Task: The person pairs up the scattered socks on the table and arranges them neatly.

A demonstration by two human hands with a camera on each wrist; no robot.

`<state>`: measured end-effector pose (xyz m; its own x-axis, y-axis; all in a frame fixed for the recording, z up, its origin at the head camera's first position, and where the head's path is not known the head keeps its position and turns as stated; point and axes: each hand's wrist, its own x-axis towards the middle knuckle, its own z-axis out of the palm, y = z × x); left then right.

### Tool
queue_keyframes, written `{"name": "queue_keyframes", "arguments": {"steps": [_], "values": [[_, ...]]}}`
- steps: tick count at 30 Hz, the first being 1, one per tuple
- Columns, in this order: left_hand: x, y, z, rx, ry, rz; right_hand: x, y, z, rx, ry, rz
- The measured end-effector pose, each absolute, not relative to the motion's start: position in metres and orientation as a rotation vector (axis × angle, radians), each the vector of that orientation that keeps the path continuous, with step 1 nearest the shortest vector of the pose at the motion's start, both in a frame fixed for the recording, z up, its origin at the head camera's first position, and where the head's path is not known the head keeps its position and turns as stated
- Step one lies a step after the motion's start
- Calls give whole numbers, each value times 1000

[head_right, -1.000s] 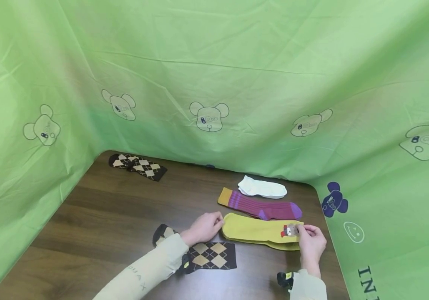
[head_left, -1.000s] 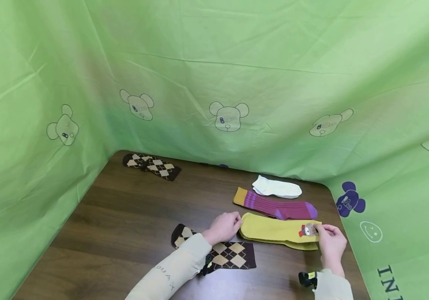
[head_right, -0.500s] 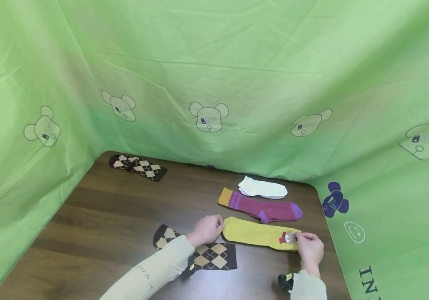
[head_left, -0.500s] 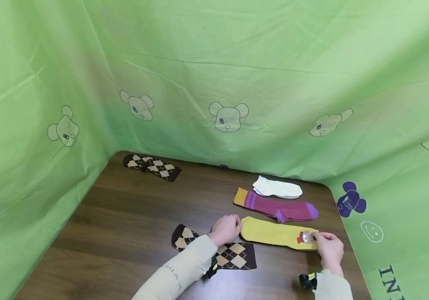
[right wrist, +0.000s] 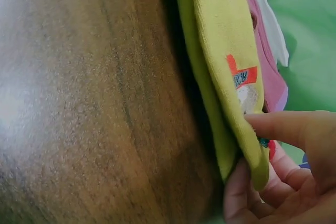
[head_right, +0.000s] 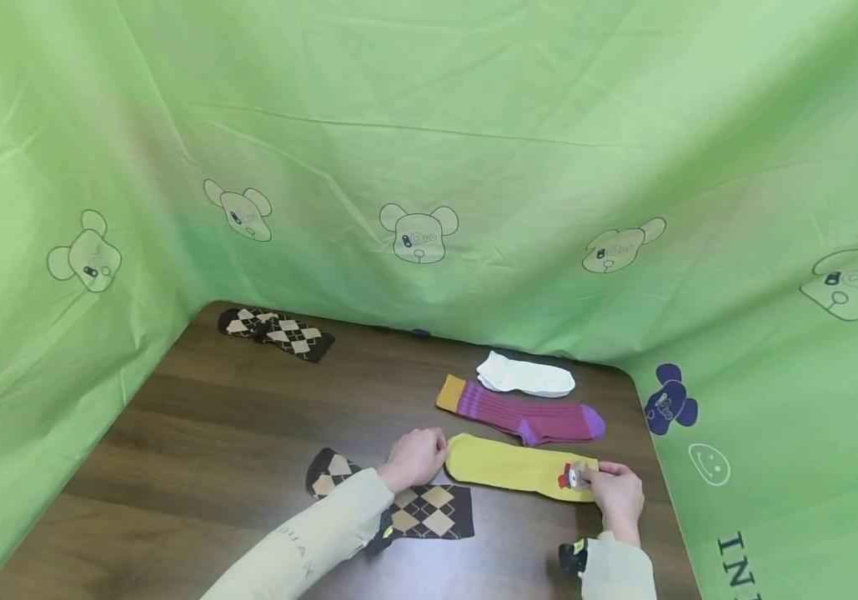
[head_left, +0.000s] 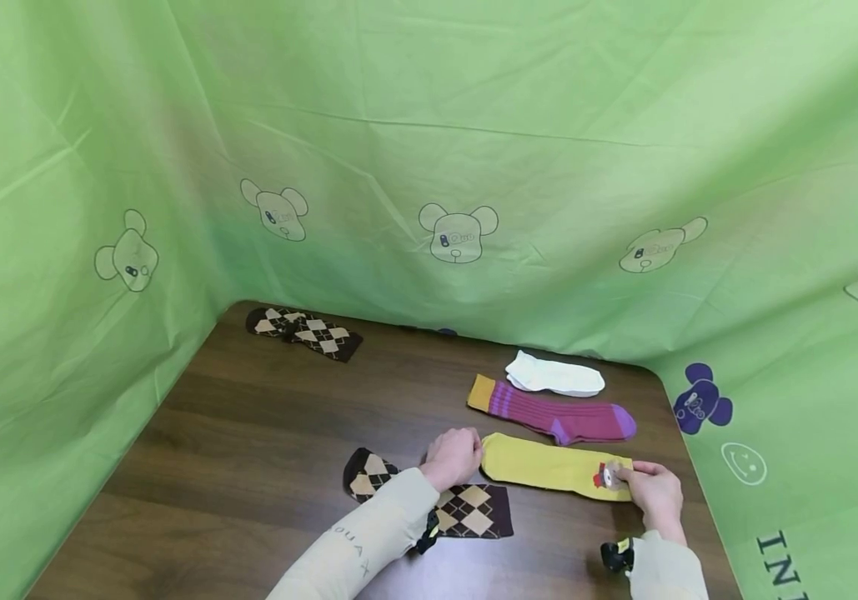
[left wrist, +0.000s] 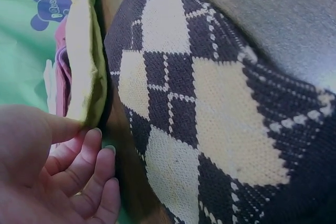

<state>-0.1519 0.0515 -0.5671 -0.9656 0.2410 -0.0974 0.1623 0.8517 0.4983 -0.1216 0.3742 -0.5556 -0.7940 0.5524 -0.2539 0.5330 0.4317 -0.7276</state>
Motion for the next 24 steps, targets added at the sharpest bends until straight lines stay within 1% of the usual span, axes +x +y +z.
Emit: {"name": "queue_keyframes", "arguments": {"steps": [8, 14, 19, 24], "values": [[-158, 55, -570, 299, 2864, 727, -124, 378, -559, -945, -2702, 1253], [-158, 52, -566, 302, 2856, 751, -126, 376, -557, -924, -2741, 1191], [-160, 44, -559, 288, 2848, 812, -127, 373, -552, -856, -2800, 1079], [-166, 33, -555, 279, 2857, 856, -130, 366, -541, -850, -2766, 1084]]}}
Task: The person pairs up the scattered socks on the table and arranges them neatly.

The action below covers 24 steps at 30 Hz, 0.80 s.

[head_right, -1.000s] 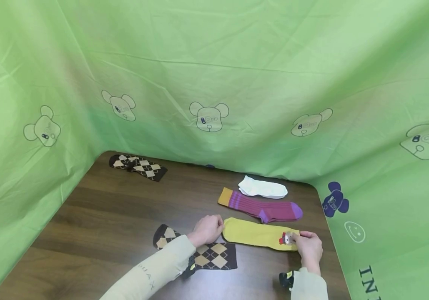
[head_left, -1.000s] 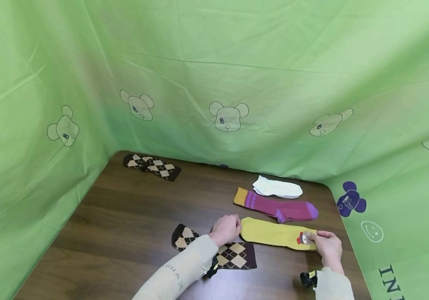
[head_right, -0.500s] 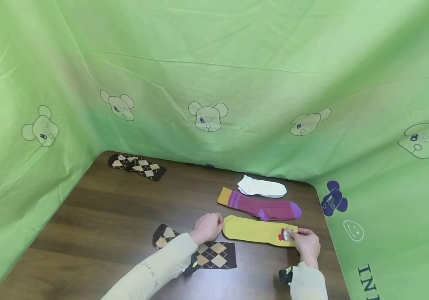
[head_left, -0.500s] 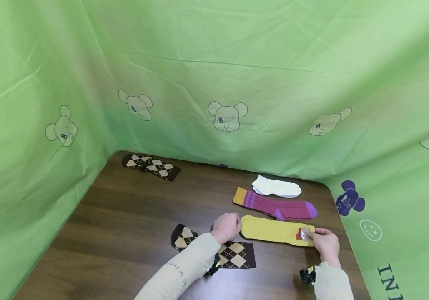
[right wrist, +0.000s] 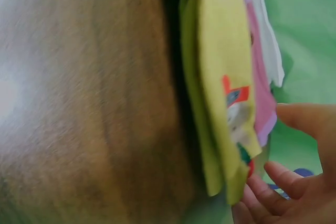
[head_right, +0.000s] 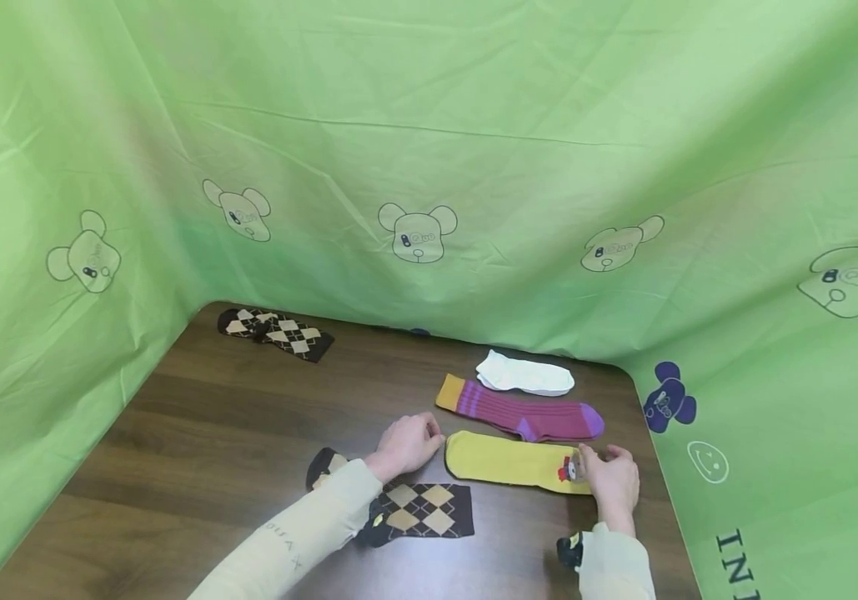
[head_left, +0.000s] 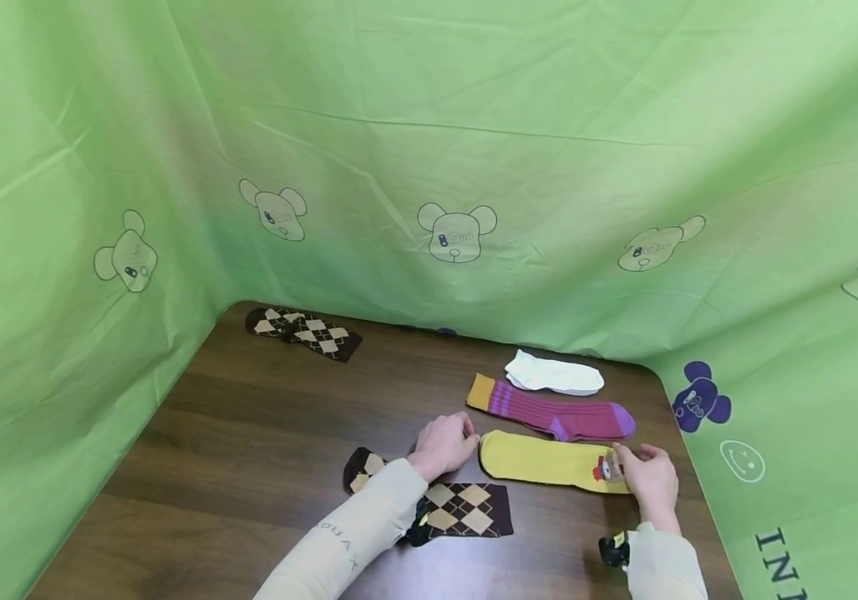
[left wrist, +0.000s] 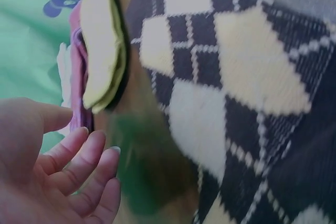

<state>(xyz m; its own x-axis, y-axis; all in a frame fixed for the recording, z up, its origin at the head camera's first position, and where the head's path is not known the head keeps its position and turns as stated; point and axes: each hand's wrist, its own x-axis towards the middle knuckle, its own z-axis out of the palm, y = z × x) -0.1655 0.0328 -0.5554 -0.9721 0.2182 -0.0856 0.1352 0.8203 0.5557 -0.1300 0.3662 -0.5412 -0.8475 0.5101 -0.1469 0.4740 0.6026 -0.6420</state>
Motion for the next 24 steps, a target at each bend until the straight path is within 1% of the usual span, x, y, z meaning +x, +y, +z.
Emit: {"name": "queue_keyframes", "arguments": {"steps": [7, 12, 24], "values": [[-173, 16, -549, 277, 2841, 989, -136, 358, -528, -829, -2733, 1220], [-175, 5, -544, 283, 2830, 1054, -139, 351, -521, -754, -2714, 1317], [-167, -13, -527, 383, 2816, 1062, -140, 332, -507, -623, -2744, 1415]]}}
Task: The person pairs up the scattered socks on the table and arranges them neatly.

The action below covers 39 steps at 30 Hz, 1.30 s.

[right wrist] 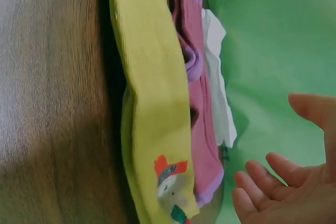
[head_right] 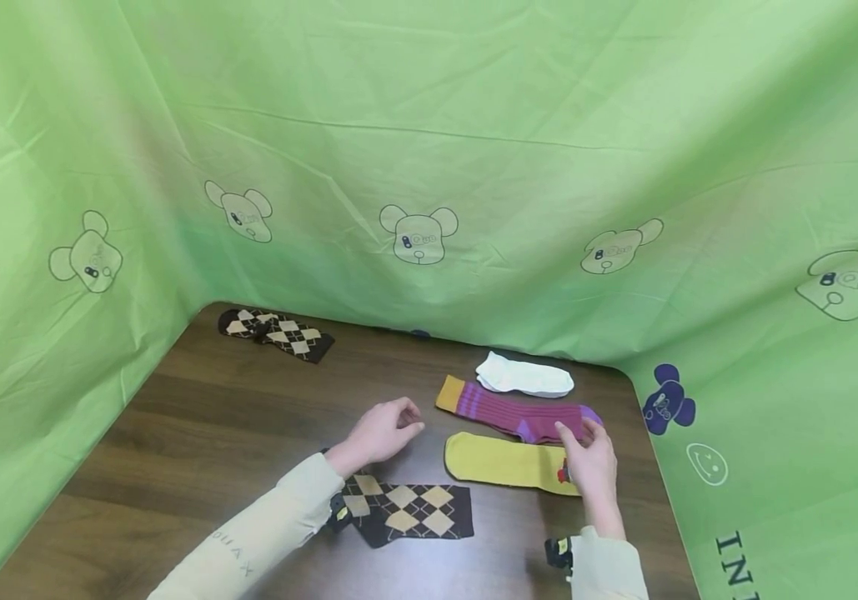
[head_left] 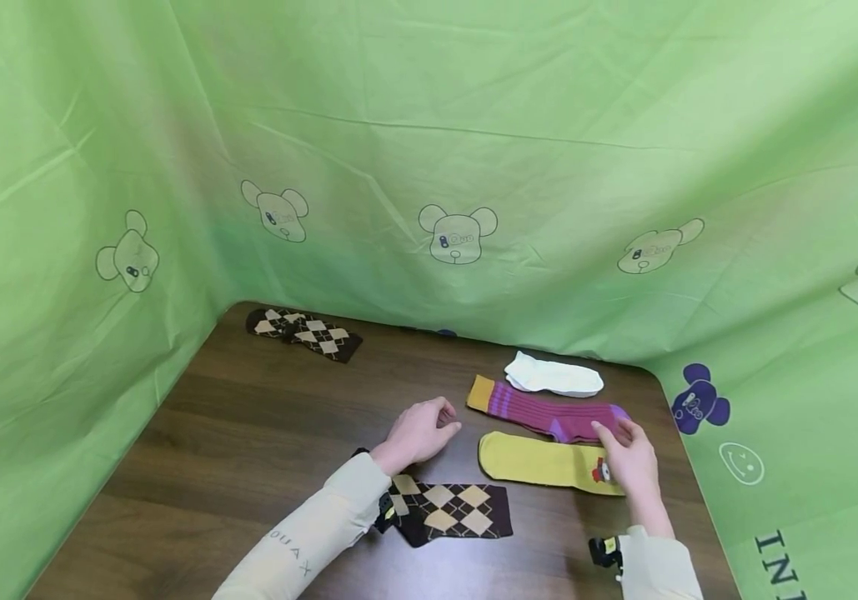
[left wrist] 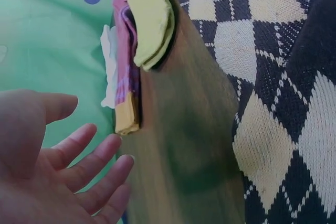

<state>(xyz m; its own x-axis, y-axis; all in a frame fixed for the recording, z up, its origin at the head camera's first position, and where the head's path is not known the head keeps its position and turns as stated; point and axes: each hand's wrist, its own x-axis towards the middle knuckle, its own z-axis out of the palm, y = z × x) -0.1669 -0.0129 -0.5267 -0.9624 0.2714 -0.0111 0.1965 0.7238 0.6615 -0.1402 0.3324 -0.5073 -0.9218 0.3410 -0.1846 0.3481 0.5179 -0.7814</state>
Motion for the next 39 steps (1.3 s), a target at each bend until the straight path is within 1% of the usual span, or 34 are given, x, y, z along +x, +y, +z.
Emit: {"name": "queue_keyframes", "arguments": {"steps": [13, 25, 33, 39], "values": [[-160, -28, -512, 422, 2761, 1130, -137, 315, -491, 467, 2730, -1434], [-156, -53, -517, 384, 2775, 1172, -134, 300, -483, 307, 2696, -1421], [-147, -71, -522, 408, 2735, 1107, -133, 290, -491, 190, 2717, -1381], [-144, -82, -534, 540, 2696, 1026, -132, 280, -499, 127, 2743, -1317]]}}
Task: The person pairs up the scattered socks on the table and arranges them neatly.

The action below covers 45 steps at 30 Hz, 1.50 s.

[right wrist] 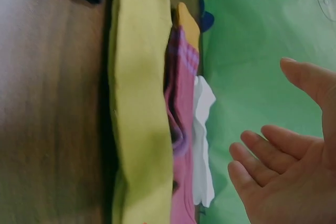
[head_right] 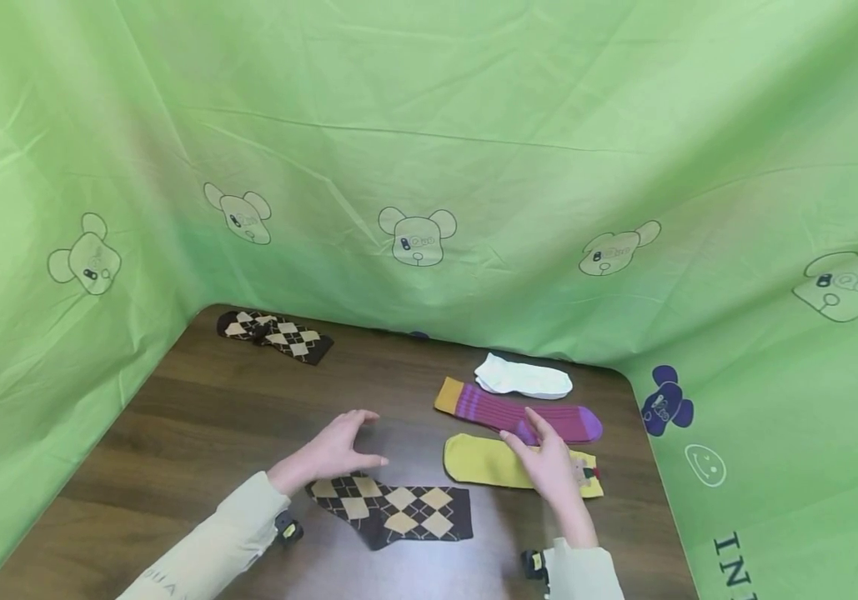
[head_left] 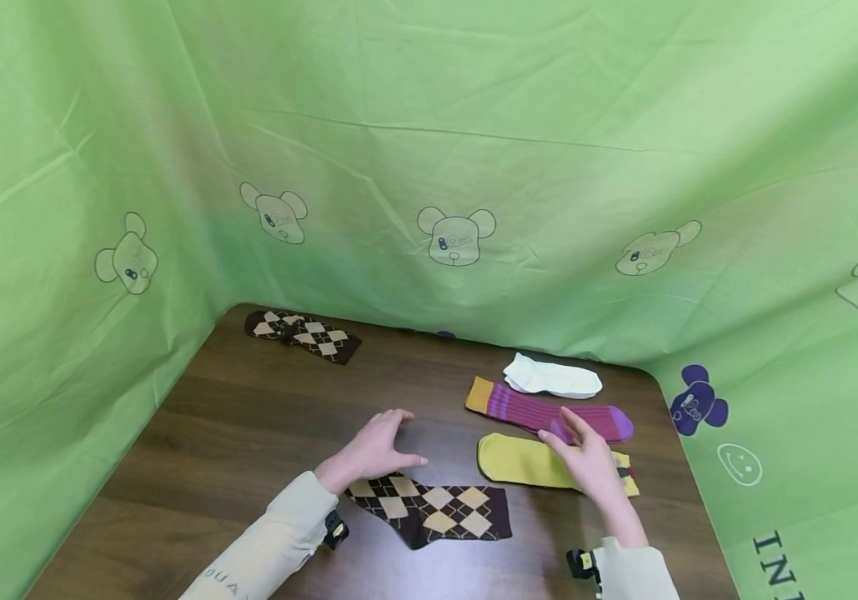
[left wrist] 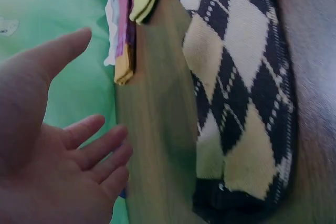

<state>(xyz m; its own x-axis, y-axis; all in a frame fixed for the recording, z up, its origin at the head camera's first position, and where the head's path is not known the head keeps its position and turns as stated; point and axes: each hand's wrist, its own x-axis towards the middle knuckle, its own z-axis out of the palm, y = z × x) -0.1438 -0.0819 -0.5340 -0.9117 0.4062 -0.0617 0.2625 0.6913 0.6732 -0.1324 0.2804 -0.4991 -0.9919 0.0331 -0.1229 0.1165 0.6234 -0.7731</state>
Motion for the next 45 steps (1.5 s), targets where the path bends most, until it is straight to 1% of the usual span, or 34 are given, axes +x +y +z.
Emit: {"name": "queue_keyframes", "arguments": {"steps": [6, 11, 22, 32, 38, 45], "values": [[-141, -93, -542, 734, 2648, 948, -127, 271, -508, 63, 2716, -1364], [-138, -102, -545, 777, 2585, 938, -121, 263, -516, 1, 2728, -1359], [-136, -117, -549, 794, 2598, 880, -112, 249, -527, -3, 2739, -1375], [-133, -121, -548, 760, 2642, 794, -108, 231, -542, -180, 2677, -1408], [-134, -121, -548, 756, 2679, 724, -105, 227, -552, -302, 2663, -1332], [-136, -123, -551, 742, 2687, 727, -104, 224, -562, -375, 2738, -1179]]}}
